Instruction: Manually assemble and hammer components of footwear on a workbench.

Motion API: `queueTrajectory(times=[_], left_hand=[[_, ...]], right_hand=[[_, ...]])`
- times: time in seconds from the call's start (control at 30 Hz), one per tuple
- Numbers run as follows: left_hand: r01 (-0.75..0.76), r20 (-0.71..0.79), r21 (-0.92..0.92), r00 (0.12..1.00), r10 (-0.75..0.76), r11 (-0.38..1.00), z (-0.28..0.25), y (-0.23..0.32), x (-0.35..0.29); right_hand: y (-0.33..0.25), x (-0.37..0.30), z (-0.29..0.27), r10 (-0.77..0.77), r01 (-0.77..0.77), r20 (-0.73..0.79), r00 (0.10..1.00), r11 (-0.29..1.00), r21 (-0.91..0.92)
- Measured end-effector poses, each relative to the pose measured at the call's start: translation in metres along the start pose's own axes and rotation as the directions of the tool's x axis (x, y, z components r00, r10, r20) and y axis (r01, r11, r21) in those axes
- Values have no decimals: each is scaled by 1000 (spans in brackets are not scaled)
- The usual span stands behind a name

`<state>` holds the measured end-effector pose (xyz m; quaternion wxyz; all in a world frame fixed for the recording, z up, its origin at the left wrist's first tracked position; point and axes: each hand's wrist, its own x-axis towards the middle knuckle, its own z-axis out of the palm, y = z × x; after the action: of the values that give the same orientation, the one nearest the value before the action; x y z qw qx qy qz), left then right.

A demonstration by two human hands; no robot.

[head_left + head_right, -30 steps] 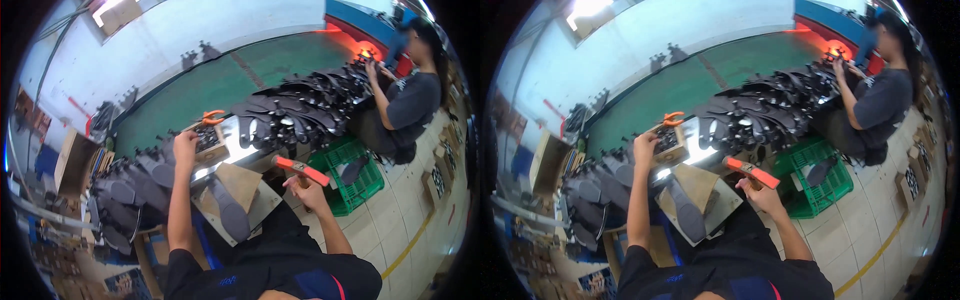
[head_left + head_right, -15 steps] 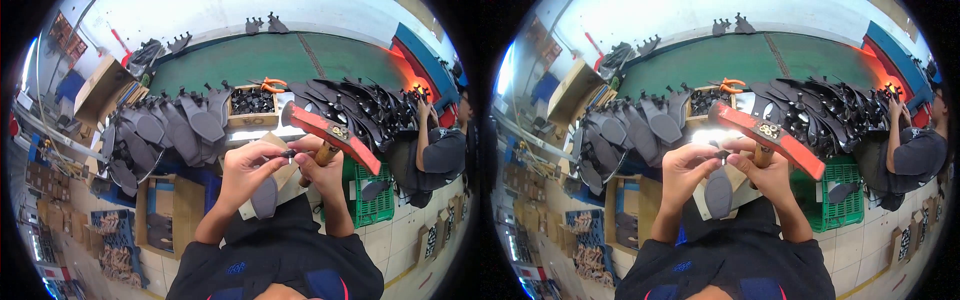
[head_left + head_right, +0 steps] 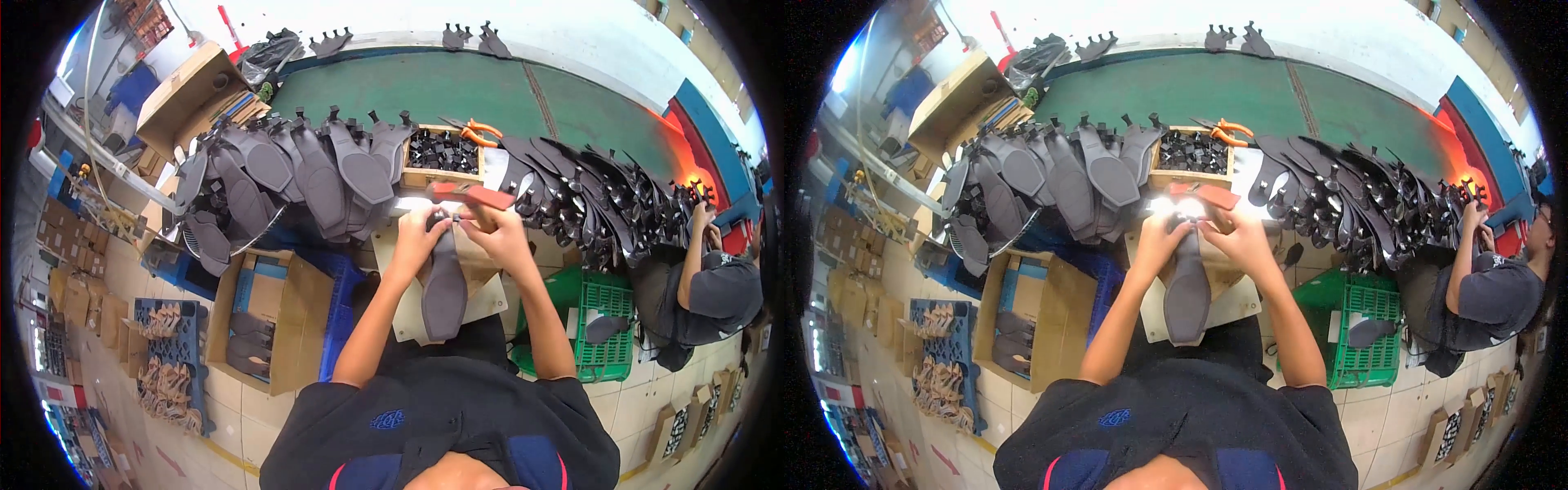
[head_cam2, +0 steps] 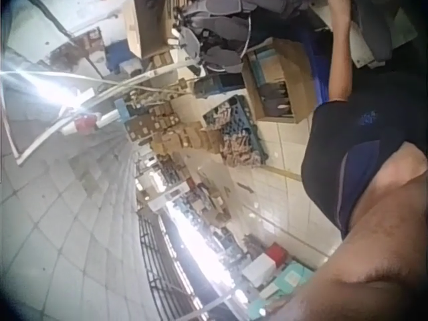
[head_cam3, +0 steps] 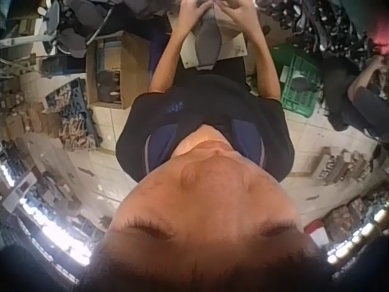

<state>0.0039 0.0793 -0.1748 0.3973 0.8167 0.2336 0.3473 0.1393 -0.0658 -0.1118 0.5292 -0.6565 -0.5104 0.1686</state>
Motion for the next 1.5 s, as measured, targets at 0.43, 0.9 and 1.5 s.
queueTrajectory(times=[0.43,0.9,1.5], left_hand=[[-24,58,102,998,19,995,-6,1,-17],[-38,-28,-155,999,34,987,-9,8,-26],[207,292,-491,954,-64,846,-25,16,-11]], right_hand=[[13,8,10,-19,41,184,983,992,-116],[1,11,11,-148,158,174,974,986,-45],[-83,-39,0,-79,82,21,997,966,-244]])
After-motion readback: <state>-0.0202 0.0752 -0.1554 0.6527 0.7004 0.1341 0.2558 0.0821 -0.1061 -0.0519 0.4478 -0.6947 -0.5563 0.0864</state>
